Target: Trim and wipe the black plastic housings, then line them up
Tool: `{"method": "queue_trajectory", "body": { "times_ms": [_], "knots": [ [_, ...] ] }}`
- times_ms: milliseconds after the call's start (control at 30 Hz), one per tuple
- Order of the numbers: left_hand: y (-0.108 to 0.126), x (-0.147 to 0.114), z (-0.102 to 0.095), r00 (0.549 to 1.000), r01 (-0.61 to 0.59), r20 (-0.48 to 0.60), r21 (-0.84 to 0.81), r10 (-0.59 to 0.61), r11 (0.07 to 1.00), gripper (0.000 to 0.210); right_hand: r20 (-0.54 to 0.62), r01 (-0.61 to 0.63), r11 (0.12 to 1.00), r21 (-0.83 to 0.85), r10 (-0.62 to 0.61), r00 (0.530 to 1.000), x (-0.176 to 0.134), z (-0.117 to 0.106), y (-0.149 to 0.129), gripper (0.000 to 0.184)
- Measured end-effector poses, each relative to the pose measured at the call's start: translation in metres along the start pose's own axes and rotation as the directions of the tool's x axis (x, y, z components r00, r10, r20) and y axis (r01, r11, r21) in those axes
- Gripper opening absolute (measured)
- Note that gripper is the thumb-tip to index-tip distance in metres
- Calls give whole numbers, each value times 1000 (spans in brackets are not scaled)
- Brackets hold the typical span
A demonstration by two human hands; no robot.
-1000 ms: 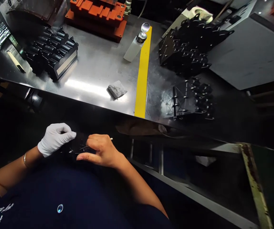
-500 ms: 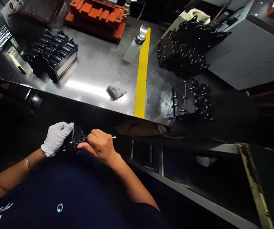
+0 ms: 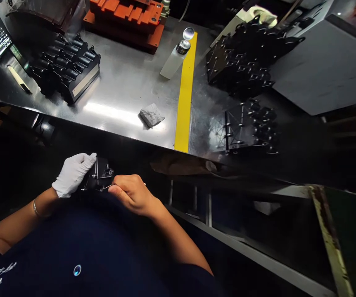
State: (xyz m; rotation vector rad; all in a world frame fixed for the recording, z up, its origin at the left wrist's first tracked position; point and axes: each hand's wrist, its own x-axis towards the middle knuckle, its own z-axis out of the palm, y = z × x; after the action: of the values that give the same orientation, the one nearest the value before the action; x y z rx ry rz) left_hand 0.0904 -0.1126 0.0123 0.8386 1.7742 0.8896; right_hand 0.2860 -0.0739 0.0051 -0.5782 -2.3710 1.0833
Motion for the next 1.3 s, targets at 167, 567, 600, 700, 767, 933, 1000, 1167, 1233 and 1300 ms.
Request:
{"method": "queue_trajectory", "body": {
  "times_ms": [167, 567, 600, 700, 767, 933, 1000, 1167, 1233, 1300],
  "knots": [
    [4, 5, -4, 986, 56, 154, 37, -61, 998, 53, -426, -113, 950, -290, -22, 905, 1, 8, 2, 29],
    [3, 5, -2, 987, 81, 133, 72, -90, 994, 53, -452, -173, 857, -486, -77, 889, 1, 18, 4, 26],
    [3, 5, -2, 987, 81, 132, 79, -91, 994, 53, -452, -173, 861, -479, -73, 889, 1, 20, 4, 27],
    [2, 5, -2, 987, 79, 130, 92, -90, 993, 53, -454, -172, 914, -367, -15, 891, 1, 23, 4, 28],
    [1, 4, -2, 987, 83, 133, 84, -94, 993, 53, -394, -151, 972, -182, 68, 916, 0, 21, 4, 32],
    [4, -1, -1, 990, 64, 129, 15, -65, 998, 52, -190, -38, 993, 110, 59, 980, -5, 9, 2, 38],
    [5, -2, -1, 995, 61, 81, -6, -60, 998, 51, -302, -56, 998, -18, 48, 952, -5, 8, 1, 32],
    [5, -2, -1, 1000, 26, 5, -9, -26, 1000, 49, -367, -111, 980, -168, 42, 929, -3, 10, -5, 26],
    [4, -2, -1, 1000, 1, -24, -10, -1, 1000, 47, -309, -126, 989, -81, 95, 946, -3, 9, -7, 30],
    [3, -3, 0, 999, -14, -37, -36, 13, 999, 44, -232, -144, 990, 9, 142, 962, -4, 6, -8, 36]
  ]
}}
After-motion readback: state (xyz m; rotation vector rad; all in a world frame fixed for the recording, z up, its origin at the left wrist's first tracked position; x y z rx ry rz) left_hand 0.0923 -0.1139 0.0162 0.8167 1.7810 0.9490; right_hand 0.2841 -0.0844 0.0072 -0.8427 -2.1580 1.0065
